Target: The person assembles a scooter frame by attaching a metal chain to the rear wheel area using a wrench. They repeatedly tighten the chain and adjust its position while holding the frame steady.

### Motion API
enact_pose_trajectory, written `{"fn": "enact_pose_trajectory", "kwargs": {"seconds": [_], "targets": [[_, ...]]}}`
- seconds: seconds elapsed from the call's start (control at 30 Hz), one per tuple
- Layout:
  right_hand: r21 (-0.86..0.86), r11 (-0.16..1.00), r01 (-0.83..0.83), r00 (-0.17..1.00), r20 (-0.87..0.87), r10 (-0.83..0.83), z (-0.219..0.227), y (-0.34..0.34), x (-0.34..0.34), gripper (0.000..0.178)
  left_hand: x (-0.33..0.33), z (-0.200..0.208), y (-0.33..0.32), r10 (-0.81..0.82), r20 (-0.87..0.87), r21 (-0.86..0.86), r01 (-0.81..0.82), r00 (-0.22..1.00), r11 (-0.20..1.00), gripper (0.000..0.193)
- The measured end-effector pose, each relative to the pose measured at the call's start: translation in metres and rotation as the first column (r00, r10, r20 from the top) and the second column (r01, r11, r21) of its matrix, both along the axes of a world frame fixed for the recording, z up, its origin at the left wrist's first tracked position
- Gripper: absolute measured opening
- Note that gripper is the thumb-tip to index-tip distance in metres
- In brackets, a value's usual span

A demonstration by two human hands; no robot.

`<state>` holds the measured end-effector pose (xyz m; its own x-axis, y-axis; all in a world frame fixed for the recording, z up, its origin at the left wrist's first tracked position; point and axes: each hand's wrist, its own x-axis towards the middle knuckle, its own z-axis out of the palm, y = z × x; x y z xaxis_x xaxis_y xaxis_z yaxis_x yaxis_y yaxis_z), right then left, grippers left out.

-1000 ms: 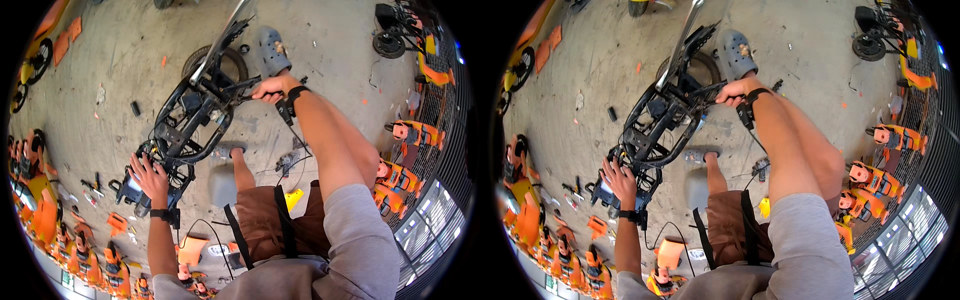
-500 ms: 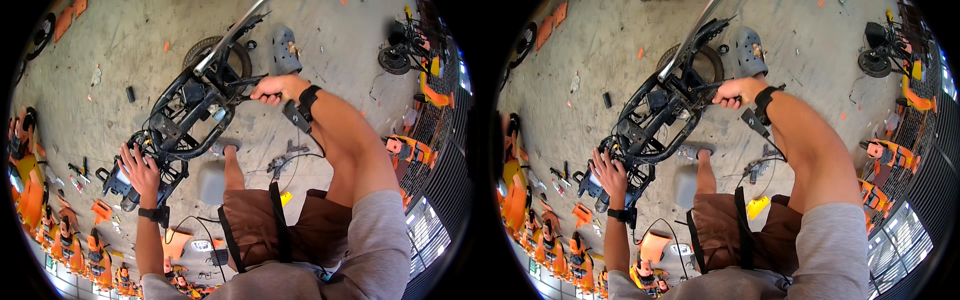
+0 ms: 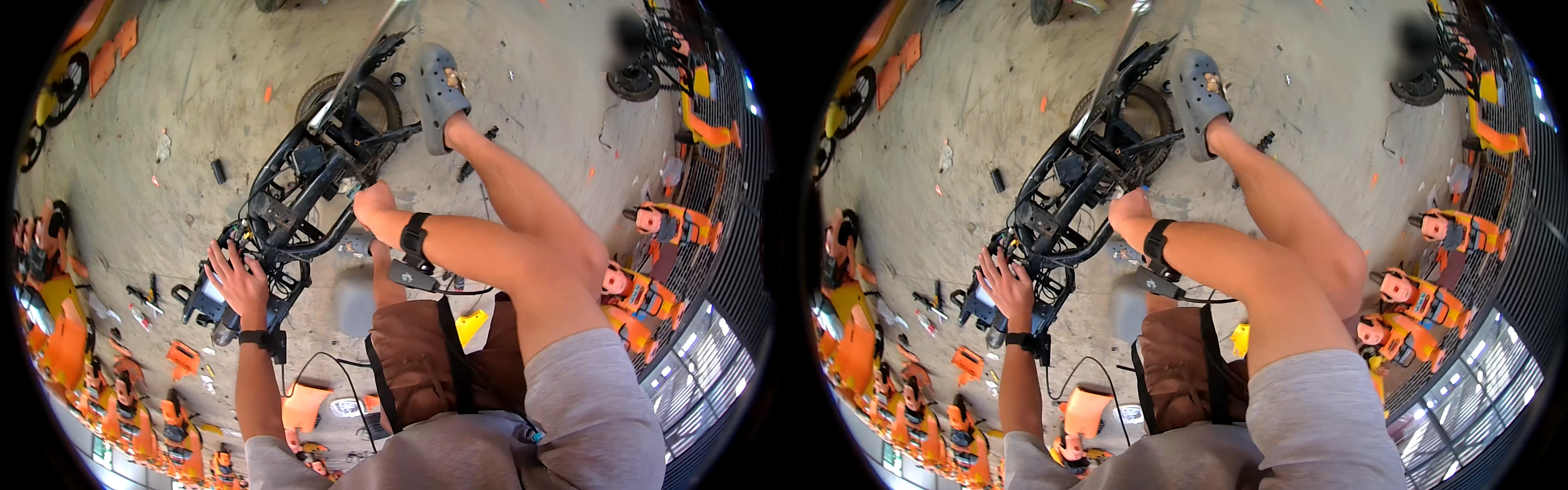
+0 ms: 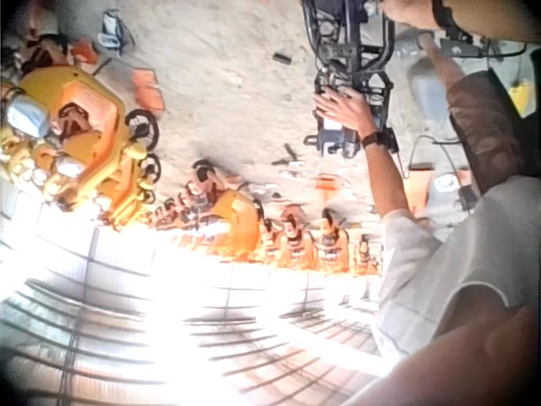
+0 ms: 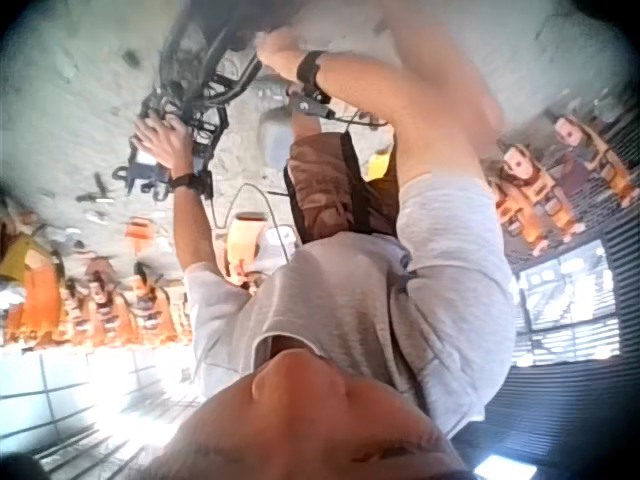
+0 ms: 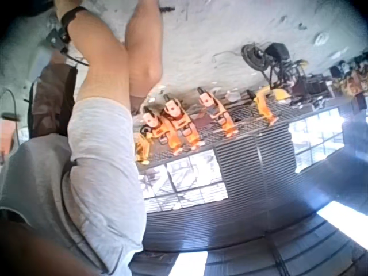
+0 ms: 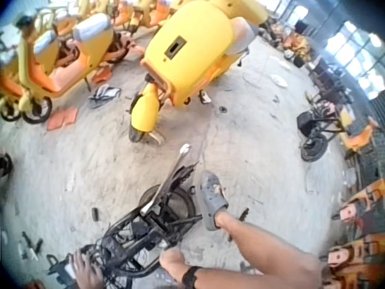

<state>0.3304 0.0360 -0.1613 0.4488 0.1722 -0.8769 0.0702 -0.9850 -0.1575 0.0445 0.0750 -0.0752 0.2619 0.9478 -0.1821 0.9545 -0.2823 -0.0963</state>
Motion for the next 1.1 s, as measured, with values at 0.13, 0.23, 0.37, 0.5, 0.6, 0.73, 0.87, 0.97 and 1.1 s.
{"fn": "enact_pose_trajectory", "kwargs": {"seconds": [0.13, 0.23, 0.37, 0.5, 0.6, 0.73, 0.87, 0.97, 1.1], "targets": [[-0.048, 0.998, 0.045, 0.980, -0.192, -0.054, 0.045, 0.017, 0.012, 0.058, -0.003, -0.003, -0.005, -0.003, 0.001, -0.013, 0.003, 1.000, 1.000, 0.045], [0.021, 1.000, 0.006, 0.967, -0.255, 0.000, 0.056, 0.017, 0.030, 0.028, -0.004, -0.004, -0.005, -0.023, -0.029, -0.018, 0.022, 0.999, 1.000, 0.045], [0.024, 1.000, -0.001, 0.892, -0.451, 0.012, 0.062, 0.031, 0.070, 0.029, -0.004, 0.004, -0.002, -0.033, -0.064, -0.039, 0.031, 0.997, 0.999, 0.045], [0.035, 0.987, -0.156, 0.831, -0.535, 0.150, 0.060, 0.034, 0.104, 0.030, -0.010, -0.007, -0.003, -0.062, -0.087, -0.029, 0.059, 0.994, 0.998, 0.046], [0.020, 1.000, -0.023, 0.820, -0.571, 0.030, 0.042, 0.026, 0.115, 0.032, -0.005, -0.008, -0.003, -0.054, -0.071, -0.036, 0.052, 0.996, 0.998, 0.046], [0.095, 0.987, -0.129, 0.858, -0.489, 0.159, 0.056, 0.032, 0.097, 0.034, -0.009, -0.007, -0.001, -0.068, -0.073, -0.022, 0.067, 0.995, 0.998, 0.047], [0.022, 0.998, 0.064, 0.877, -0.479, -0.046, 0.059, 0.024, 0.082, 0.027, -0.012, -0.010, -0.003, -0.050, -0.073, -0.006, 0.050, 0.996, 0.999, 0.047], [0.047, 0.996, 0.079, 0.868, -0.494, -0.046, 0.056, 0.017, 0.096, 0.029, -0.006, -0.007, -0.003, -0.031, -0.028, -0.012, 0.031, 0.999, 0.999, 0.045], [0.028, 0.992, -0.125, 0.864, -0.488, 0.123, 0.058, 0.033, 0.105, 0.032, -0.008, -0.006, -0.004, -0.035, -0.016, 0.000, 0.035, 0.999, 0.999, 0.045]]}}
